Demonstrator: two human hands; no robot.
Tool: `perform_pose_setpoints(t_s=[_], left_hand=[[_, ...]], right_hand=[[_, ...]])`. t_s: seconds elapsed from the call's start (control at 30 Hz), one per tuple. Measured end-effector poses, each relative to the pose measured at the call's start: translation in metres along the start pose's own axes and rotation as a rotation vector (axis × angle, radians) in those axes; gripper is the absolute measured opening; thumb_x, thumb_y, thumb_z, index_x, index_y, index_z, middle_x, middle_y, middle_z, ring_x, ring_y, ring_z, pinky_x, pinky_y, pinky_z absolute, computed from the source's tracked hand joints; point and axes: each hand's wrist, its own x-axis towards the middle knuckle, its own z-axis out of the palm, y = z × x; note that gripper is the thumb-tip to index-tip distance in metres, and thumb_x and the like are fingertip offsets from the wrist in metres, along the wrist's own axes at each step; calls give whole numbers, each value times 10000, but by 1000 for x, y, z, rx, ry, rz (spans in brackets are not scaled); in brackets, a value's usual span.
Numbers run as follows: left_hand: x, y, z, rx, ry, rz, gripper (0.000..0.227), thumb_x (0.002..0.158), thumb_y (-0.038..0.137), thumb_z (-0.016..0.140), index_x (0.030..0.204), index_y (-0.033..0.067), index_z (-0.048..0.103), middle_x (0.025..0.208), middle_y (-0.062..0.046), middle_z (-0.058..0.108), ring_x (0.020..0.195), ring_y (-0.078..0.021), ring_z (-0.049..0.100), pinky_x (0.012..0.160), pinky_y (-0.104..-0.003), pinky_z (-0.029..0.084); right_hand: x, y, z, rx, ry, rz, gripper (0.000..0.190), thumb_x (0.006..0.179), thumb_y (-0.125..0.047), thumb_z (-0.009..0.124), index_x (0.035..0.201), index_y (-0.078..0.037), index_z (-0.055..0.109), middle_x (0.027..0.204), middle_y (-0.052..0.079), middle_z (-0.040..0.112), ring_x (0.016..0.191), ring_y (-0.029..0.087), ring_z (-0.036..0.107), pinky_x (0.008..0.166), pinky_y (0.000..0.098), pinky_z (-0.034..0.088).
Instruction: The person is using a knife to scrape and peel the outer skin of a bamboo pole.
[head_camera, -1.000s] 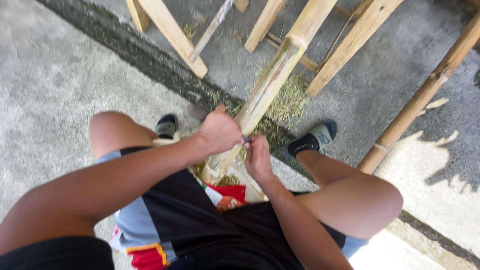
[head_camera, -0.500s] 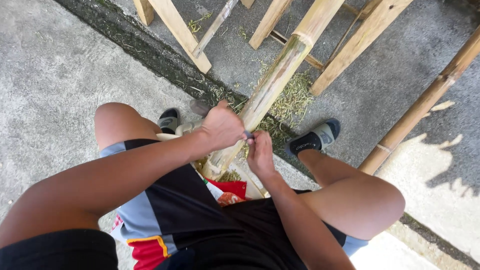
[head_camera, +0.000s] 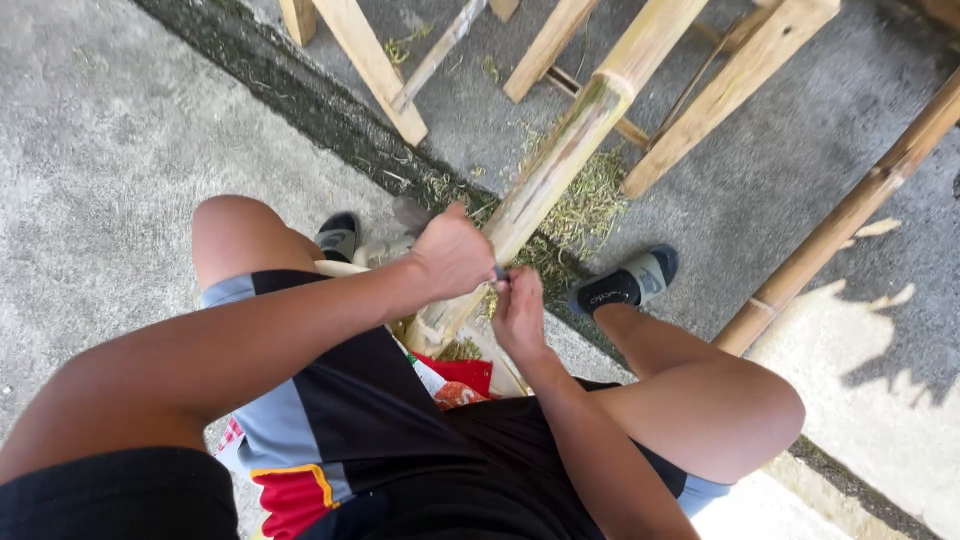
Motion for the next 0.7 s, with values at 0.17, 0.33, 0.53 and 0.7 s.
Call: perform_pose_setpoints(t_s=[0.17,0.33,0.53,0.7], left_hand=[[9,-10,-10,47,-13,49,371,932,376,618,614,206,708,595,-11,646,549,-208,619,814,-416,434],[-5,-1,-1,-3,34,41,357,891,413,645,620,191,711,598,-27,634,552,-208,615,796,-432,456],[-9,2,6,51,10,43,322,900,366,655,623,210,709,594,-13,657,548,-195,629,829,-436,444],[-7,-4,-1,-23,2,16,404,897,462,636,598,198,702,587,-33,655,548,-220,620,734,-410,419]], right_hand=[[5,20,6,59,-108,122,93,1002,17,573,1031,5,485,936,184,521,813,329,538,719,460,453],[-7,8,3,8,-52,44,116,975,45,583,1044,17,495,966,215,524,856,387,531,774,498,445],[-15,1,2,72,-140,183,112,971,44,577,1042,14,496,957,207,532,837,362,561,764,472,464],[-12,7,7,93,-134,48,112,991,25,588,1009,-29,492,930,162,543,813,303,551,732,445,464]])
